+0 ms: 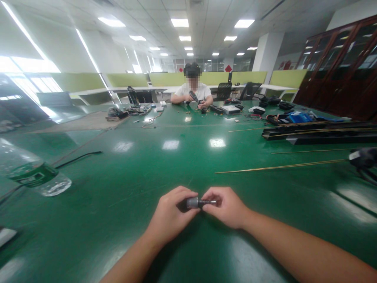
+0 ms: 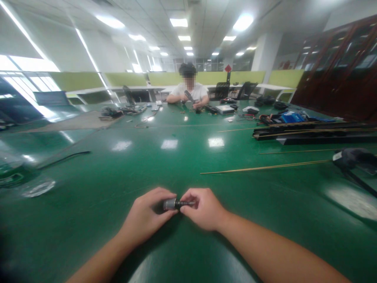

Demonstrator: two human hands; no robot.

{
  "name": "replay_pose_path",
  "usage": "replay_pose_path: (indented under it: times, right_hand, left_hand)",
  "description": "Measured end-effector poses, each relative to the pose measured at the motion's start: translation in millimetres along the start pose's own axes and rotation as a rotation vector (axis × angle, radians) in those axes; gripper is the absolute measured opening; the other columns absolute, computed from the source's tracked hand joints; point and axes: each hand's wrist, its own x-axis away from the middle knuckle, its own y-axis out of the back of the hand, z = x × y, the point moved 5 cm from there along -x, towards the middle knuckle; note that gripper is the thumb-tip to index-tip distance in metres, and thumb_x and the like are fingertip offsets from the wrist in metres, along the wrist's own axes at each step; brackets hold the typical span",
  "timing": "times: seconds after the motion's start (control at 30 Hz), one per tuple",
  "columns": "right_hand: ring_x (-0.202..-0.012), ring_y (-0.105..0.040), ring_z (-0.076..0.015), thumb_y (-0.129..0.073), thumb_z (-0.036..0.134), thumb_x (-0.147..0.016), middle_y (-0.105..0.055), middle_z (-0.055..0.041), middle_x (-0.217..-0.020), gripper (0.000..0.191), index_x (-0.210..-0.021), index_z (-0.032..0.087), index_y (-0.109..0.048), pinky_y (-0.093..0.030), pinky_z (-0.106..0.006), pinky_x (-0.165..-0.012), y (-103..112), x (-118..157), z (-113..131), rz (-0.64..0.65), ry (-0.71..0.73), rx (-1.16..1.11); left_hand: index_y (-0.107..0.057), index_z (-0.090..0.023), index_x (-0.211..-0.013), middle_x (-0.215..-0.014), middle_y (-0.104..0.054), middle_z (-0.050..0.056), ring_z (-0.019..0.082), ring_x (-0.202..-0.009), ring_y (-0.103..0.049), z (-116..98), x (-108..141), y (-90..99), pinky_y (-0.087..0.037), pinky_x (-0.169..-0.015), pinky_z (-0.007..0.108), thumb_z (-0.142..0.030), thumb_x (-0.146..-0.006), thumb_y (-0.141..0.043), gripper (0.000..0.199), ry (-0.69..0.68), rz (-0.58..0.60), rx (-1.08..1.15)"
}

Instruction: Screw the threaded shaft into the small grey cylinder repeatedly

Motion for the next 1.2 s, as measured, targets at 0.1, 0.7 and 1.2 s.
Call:
replay_pose_path:
  times: [0.1, 0.7, 1.2]
  right_hand:
    - [-0.070, -0.064, -0.0161, -0.070, 0.015, -0.077, -0.073, -0.0032, -0.082, 0.010, -0.087, 0.016, -0.073, -0.050, -0.026, -0.066, 0.7, 0.4, -1.3, -0.005, -0.007, 0.004]
    - [-0.065, -0.060, -0.0141, -0.071, 0.021, -0.079, -0.069, -0.0012, -0.076, 0.008, -0.085, 0.017, -0.069, -0.048, -0.024, -0.062, 0.1, 0.5, -2.8, -0.025, -0.026, 0.028]
    - [-0.056, -0.056, -0.0116, -0.067, 0.023, -0.083, -0.062, 0.0014, -0.069, 0.010, -0.089, 0.016, -0.062, -0.041, -0.022, -0.053, -3.2, 0.8, -7.6, -0.003, -0.090, -0.070]
  left_hand:
    - [-0.073, -0.023, -0.095, -0.093, -0.071, 0.003, 0.017, -0.085, -0.067, 0.8, -0.3, 0.9, -0.053, -0.076, 0.027, -0.023, -0.079, -0.075, 0.016, -0.002, -0.006, -0.010]
    - [-0.073, -0.024, -0.097, -0.093, -0.071, 0.002, 0.017, -0.085, -0.067, 1.3, -0.9, 3.4, -0.053, -0.076, 0.026, -0.024, -0.079, -0.075, 0.018, -0.001, -0.013, -0.021]
    - [-0.073, -0.025, -0.097, -0.094, -0.071, 0.001, 0.016, -0.086, -0.067, 3.4, -1.2, 9.5, -0.052, -0.078, 0.025, -0.020, -0.078, -0.075, 0.020, -0.005, -0.038, -0.052]
